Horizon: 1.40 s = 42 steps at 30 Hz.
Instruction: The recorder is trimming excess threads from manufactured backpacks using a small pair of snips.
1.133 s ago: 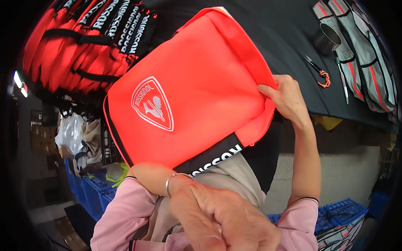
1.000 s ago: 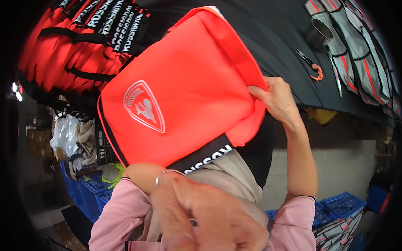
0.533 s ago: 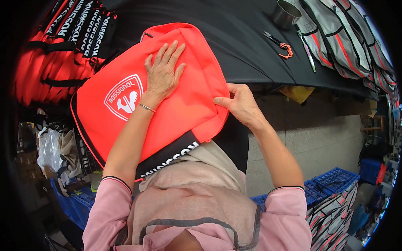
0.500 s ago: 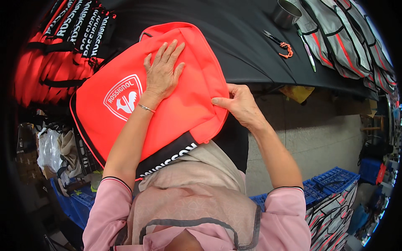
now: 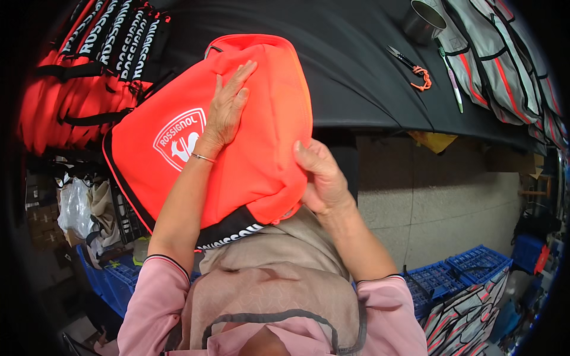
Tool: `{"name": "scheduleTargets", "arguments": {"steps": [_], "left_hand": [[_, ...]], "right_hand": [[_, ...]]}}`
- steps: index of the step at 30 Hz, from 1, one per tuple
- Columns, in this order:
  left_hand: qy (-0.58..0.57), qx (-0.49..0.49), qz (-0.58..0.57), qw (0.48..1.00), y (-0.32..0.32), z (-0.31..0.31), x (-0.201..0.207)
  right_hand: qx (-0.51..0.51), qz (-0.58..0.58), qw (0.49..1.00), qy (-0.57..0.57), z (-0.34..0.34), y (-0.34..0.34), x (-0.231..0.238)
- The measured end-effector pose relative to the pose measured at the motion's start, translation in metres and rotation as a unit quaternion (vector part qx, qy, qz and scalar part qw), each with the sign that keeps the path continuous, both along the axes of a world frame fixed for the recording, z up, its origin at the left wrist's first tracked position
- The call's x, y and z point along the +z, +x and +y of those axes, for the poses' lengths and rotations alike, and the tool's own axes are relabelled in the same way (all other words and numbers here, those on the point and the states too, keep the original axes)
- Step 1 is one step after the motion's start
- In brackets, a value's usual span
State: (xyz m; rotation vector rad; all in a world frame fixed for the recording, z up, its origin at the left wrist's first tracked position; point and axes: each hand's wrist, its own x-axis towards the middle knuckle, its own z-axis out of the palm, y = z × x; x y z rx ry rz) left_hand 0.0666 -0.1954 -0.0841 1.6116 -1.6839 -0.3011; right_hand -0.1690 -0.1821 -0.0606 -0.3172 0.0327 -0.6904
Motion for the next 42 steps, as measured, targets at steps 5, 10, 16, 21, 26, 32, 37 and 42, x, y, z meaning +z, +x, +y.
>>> {"name": "scheduleTargets", "arguments": {"steps": [5, 10, 16, 21, 26, 32, 37, 42], "left_hand": [[-0.025, 0.01, -0.062, 0.998, -0.002, -0.004, -0.01], [-0.029, 0.018, -0.071, 0.997, 0.0, -0.005, -0.013], [-0.03, 0.021, -0.08, 0.996, -0.001, -0.005, -0.012], [-0.032, 0.016, -0.05, 0.998, 0.002, -0.004, -0.013], [-0.027, 0.015, -0.034, 0.999, 0.002, -0.003, -0.012], [-0.026, 0.004, 0.002, 1.0, -0.001, 0.002, -0.009], [-0.017, 0.025, -0.048, 0.998, -0.002, 0.0, -0.014], [-0.033, 0.037, -0.094, 0.994, -0.002, -0.004, -0.02]], "right_hand": [[-0.006, 0.124, 0.992, 0.003, -0.007, -0.035, -0.01], [-0.032, 0.373, 0.906, -0.199, 0.005, -0.052, -0.005], [-0.09, 0.426, 0.889, -0.144, 0.021, -0.049, -0.004], [-0.09, 0.281, 0.953, -0.072, 0.03, -0.038, -0.008], [-0.036, 0.14, 0.989, -0.001, 0.037, -0.023, -0.008], [0.043, 0.067, 0.997, -0.026, 0.037, -0.009, -0.008], [0.029, 0.148, 0.986, -0.066, 0.029, -0.025, -0.002], [-0.09, 0.187, 0.978, -0.019, 0.036, -0.029, -0.006]]}}
